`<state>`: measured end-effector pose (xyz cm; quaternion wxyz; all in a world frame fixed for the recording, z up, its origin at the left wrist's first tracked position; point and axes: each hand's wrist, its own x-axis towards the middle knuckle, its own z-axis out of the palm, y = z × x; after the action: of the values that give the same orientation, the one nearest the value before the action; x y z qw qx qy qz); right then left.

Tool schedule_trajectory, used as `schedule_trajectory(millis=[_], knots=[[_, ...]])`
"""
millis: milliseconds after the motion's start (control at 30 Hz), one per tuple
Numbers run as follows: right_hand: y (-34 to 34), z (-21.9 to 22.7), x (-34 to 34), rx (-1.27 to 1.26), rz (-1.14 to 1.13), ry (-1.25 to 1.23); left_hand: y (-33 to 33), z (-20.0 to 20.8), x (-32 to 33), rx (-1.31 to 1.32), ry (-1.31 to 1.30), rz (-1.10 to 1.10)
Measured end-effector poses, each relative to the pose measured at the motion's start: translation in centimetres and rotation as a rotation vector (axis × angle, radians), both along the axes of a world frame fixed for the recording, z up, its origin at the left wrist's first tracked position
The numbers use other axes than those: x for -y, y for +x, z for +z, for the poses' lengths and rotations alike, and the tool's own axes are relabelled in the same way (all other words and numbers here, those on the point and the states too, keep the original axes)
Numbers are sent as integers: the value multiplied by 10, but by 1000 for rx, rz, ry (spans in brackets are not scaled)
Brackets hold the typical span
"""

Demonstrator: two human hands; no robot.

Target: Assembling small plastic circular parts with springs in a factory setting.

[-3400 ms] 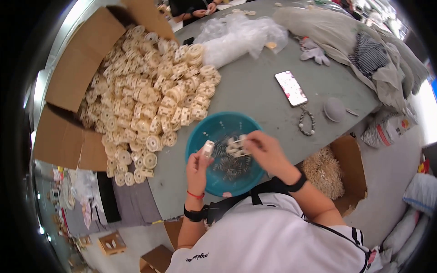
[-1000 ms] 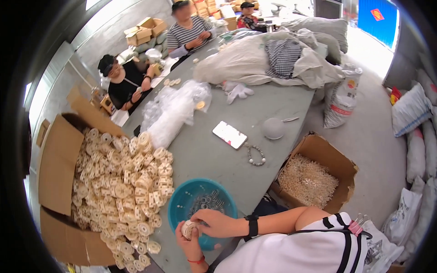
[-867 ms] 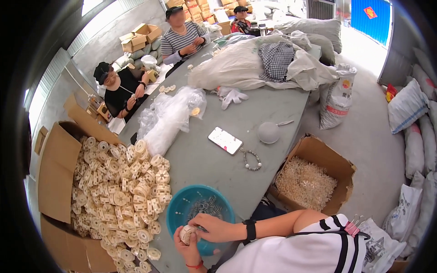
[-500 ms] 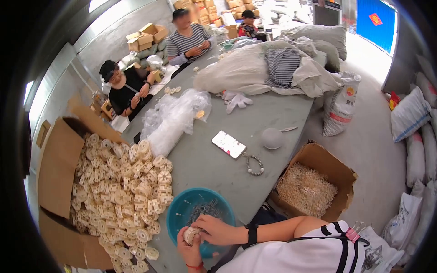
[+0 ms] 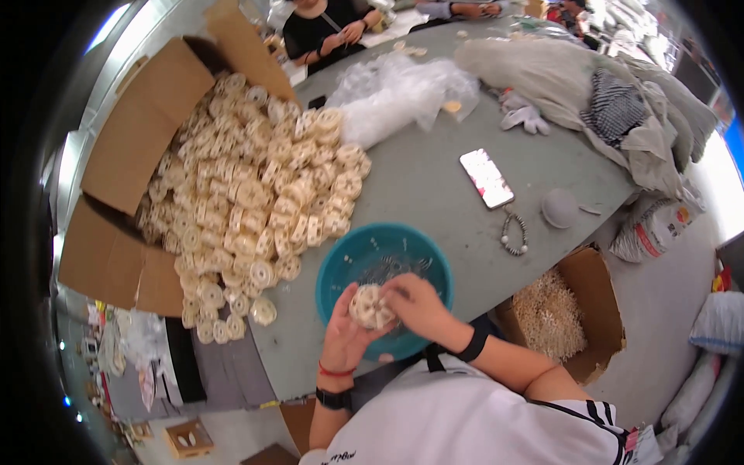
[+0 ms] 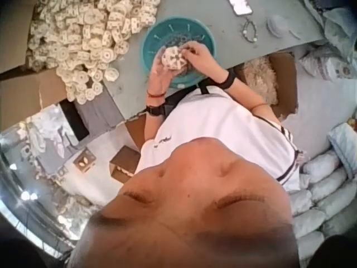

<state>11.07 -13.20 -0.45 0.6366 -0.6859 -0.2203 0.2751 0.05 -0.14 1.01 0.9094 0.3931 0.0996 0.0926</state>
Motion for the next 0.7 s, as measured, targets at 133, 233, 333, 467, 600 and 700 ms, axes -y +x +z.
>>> schedule_trajectory(millis=[133,233,333,467,600,700], knots=[[8,2,-5,-551,19,311,6,-2,-14,-55,-218,-17],[9,9,-6,-561,-6,314,11,-11,-18,-212,226,130],[12,11,0,-549,-15,319,10,-24,-23,-254,417,186],[31,6,27,-240,-101,221,10,-38,-32,-297,820,271],[60,9,92,111,-405,6,-23,-26,-50,-249,499,246],[87,-10,172,473,-509,-384,-80,-18,-61,-362,483,315]])
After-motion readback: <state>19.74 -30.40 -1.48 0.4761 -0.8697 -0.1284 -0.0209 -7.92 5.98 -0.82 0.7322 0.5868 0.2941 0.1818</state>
